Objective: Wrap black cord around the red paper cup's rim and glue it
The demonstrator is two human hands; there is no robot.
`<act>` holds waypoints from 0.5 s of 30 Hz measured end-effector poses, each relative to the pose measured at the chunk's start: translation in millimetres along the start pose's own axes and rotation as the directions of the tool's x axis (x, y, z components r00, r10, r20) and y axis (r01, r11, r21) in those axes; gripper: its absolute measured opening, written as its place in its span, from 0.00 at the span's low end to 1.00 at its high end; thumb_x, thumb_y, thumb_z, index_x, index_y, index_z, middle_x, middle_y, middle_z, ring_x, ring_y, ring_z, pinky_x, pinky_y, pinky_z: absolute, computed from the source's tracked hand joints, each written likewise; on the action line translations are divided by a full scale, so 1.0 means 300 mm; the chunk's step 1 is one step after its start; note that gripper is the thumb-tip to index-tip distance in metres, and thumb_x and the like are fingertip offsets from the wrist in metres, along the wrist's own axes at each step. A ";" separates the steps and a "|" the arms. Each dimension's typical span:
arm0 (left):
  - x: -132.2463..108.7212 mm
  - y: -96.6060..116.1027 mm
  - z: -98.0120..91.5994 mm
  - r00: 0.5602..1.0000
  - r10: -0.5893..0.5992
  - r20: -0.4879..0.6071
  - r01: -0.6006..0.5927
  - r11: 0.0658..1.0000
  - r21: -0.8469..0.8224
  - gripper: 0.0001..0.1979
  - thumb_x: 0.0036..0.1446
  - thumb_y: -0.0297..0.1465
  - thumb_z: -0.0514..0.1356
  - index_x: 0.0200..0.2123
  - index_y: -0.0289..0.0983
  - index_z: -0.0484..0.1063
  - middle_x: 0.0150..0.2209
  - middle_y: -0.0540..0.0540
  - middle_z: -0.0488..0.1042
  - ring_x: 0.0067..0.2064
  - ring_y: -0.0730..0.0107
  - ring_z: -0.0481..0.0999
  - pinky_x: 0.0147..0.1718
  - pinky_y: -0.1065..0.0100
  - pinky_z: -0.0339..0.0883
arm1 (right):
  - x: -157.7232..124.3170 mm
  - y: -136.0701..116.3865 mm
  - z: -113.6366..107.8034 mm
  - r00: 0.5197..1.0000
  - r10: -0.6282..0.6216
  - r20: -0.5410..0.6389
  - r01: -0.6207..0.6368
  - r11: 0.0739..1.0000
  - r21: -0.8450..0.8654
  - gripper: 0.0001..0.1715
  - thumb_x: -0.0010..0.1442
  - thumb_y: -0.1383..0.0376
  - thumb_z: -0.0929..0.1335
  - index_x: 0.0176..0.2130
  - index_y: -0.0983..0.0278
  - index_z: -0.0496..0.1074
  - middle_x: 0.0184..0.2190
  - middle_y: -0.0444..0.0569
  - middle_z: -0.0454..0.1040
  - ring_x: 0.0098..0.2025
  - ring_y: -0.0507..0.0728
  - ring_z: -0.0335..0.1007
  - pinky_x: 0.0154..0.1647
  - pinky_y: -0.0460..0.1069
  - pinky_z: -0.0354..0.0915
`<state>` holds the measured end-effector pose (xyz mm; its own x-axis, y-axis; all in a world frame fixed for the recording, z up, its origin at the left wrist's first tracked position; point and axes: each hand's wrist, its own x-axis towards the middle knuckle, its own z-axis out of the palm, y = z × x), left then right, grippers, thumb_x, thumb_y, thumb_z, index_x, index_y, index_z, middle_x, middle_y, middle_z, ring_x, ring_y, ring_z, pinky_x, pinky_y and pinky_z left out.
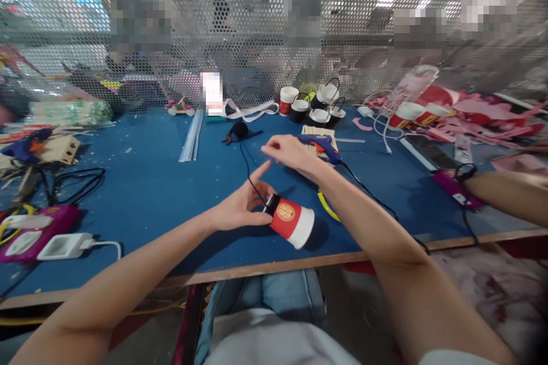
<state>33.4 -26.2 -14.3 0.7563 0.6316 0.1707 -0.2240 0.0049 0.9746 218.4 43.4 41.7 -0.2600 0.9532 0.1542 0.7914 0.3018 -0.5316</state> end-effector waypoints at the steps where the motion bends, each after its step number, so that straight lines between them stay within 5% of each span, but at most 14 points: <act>1: 0.001 0.000 -0.009 0.999 0.014 -0.034 -0.013 1.000 0.020 0.52 0.46 0.30 0.69 0.66 0.53 0.41 0.45 0.46 0.66 0.46 0.65 0.68 0.48 0.59 0.61 | -0.011 0.036 -0.030 0.995 0.044 -0.095 -0.046 0.999 -0.027 0.14 0.60 0.60 0.63 0.32 0.67 0.73 0.26 0.47 0.74 0.29 0.52 0.68 0.31 0.46 0.58; 5: 0.010 -0.009 -0.051 0.985 0.100 -0.143 -0.088 0.992 0.087 0.54 0.48 0.31 0.68 0.66 0.54 0.32 0.44 0.47 0.66 0.45 0.67 0.68 0.48 0.60 0.61 | -0.061 0.185 -0.153 0.886 0.197 -0.420 -0.310 0.925 -0.219 0.12 0.59 0.65 0.62 0.34 0.66 0.74 0.32 0.52 0.77 0.36 0.57 0.71 0.37 0.49 0.61; 9: 0.022 -0.041 -0.080 0.968 0.116 -0.224 -0.088 0.987 0.133 0.56 0.47 0.31 0.68 0.66 0.54 0.30 0.43 0.48 0.65 0.44 0.68 0.68 0.46 0.61 0.61 | -0.098 0.297 -0.192 0.890 0.355 -0.285 -0.448 0.791 -0.416 0.10 0.54 0.66 0.65 0.31 0.69 0.74 0.34 0.60 0.76 0.39 0.64 0.72 0.37 0.52 0.62; 15: 0.019 -0.080 -0.086 0.961 0.058 -0.269 -0.018 0.989 0.148 0.57 0.47 0.30 0.68 0.66 0.52 0.28 0.43 0.48 0.66 0.45 0.68 0.68 0.46 0.62 0.62 | -0.122 0.347 -0.141 0.879 0.407 -0.249 -0.475 0.797 -0.373 0.14 0.54 0.60 0.68 0.33 0.71 0.74 0.34 0.63 0.75 0.38 0.65 0.72 0.35 0.53 0.63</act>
<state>27.3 -2.8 -40.3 0.5491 0.8159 0.1813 -0.1441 -0.1213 0.9821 333.8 40.6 15.9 0.2313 0.9647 0.1262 0.9606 -0.2059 -0.1868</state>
